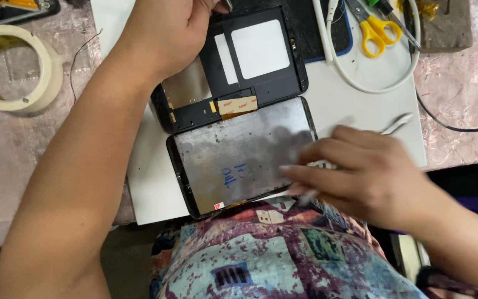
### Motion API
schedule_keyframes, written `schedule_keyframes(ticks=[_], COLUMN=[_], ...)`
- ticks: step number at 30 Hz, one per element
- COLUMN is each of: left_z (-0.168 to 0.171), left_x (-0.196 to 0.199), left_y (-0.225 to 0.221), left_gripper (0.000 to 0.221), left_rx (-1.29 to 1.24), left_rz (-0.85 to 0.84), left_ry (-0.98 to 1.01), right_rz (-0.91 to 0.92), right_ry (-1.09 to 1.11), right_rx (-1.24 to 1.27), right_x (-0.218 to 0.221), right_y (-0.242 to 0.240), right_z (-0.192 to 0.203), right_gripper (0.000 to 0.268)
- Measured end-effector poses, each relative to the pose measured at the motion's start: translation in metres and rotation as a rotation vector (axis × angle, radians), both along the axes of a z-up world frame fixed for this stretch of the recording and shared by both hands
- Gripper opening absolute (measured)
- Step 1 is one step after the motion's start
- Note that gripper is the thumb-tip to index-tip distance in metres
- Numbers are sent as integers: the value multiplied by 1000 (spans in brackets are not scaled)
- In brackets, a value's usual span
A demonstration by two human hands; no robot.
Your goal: The person uses a metal prying tool to carefully separate the screen assembly from the back housing of a disassembled smartphone. They work along the edges to release the adhesive, then lift the screen to reveal the internal components, including the battery and motherboard.
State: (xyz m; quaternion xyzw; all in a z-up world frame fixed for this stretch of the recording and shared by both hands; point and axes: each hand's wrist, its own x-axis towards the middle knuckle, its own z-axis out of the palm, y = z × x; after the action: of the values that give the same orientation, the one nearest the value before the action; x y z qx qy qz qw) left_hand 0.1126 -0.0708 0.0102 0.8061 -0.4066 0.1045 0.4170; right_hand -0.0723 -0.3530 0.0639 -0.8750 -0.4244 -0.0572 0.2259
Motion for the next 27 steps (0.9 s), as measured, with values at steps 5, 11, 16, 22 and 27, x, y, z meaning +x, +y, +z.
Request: schedule_keyframes(ticks=[5, 11, 16, 22, 27], left_z=[7, 7, 14, 20, 14], left_x=[-3, -7, -13, -20, -23], left_y=[-5, -4, -7, -13, -19], left_gripper=[6, 3, 7, 9, 11], left_rx=[-122, -149, -83, -46, -79], left_rz=[-33, 4, 55, 111, 160], left_ry=[60, 94, 33, 84, 102], right_rz=[-33, -74, -246, -366, -385], right_ry=[-38, -133, -395, -11, 69], right_rx=[-41, -35, -68, -201, 24], right_x=[-10, -15, -7, 25, 59], right_y=[-37, -73, -102, -87, -59], right_z=[-12, -28, -28, -11, 15], right_gripper=[36, 29, 21, 80, 63])
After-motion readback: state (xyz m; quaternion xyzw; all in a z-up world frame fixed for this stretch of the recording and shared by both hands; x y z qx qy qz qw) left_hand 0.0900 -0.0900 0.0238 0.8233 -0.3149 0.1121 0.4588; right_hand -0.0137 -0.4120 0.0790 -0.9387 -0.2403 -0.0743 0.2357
